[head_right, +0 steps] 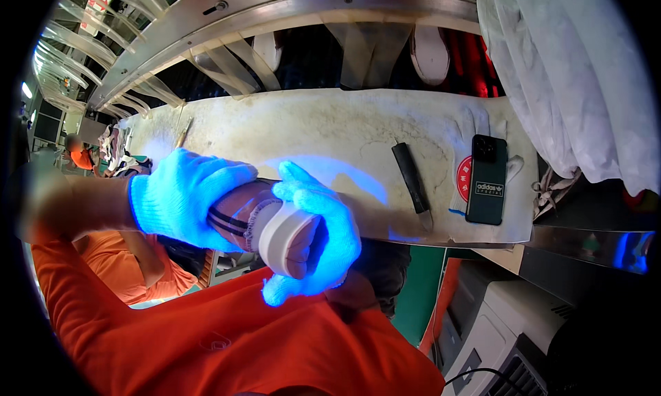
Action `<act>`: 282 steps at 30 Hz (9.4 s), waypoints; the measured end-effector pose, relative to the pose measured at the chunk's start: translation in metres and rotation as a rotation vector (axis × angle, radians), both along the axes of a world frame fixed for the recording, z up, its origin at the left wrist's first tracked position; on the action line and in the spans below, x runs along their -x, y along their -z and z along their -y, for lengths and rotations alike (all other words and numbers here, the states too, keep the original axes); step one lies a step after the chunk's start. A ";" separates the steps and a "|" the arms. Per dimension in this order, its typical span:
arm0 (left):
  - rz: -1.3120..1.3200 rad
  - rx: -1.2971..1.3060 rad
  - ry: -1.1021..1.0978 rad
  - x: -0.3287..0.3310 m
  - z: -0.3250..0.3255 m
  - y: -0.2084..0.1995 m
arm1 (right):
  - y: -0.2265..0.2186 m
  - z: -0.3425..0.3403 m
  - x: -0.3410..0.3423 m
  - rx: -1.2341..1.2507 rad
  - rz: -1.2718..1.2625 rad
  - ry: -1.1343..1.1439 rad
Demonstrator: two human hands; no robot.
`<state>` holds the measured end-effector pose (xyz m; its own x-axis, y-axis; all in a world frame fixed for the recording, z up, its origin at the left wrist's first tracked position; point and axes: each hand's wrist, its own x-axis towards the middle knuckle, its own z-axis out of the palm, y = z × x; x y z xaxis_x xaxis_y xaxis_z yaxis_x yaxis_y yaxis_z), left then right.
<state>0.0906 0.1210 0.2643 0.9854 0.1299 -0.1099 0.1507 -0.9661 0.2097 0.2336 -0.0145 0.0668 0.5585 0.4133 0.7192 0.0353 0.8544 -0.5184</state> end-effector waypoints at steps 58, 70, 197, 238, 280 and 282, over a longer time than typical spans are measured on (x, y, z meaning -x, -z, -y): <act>-0.011 0.072 0.135 -0.010 0.016 -0.003 | -0.070 0.072 0.009 0.550 0.612 0.433; 0.700 0.693 -0.500 0.139 0.068 0.104 | 0.005 0.034 -0.065 1.140 0.728 0.837; 0.243 0.195 -0.742 0.157 0.001 0.130 | 0.044 0.000 -0.058 0.824 -0.690 -0.237; 0.211 -0.009 -0.405 0.042 0.051 0.132 | -0.027 -0.009 -0.054 1.191 0.155 -0.097; 0.277 -0.295 -0.231 0.024 0.030 0.157 | 0.003 -0.038 -0.011 0.204 -0.783 -0.658; 0.312 -0.220 -0.221 0.028 0.031 0.157 | -0.008 -0.037 0.000 0.318 -0.906 -0.400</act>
<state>0.0630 0.0902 0.1072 0.9130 0.3280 0.2424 0.3205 -0.9446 0.0710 0.2335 0.0229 0.0749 0.6152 0.7847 -0.0764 -0.7359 0.5368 -0.4127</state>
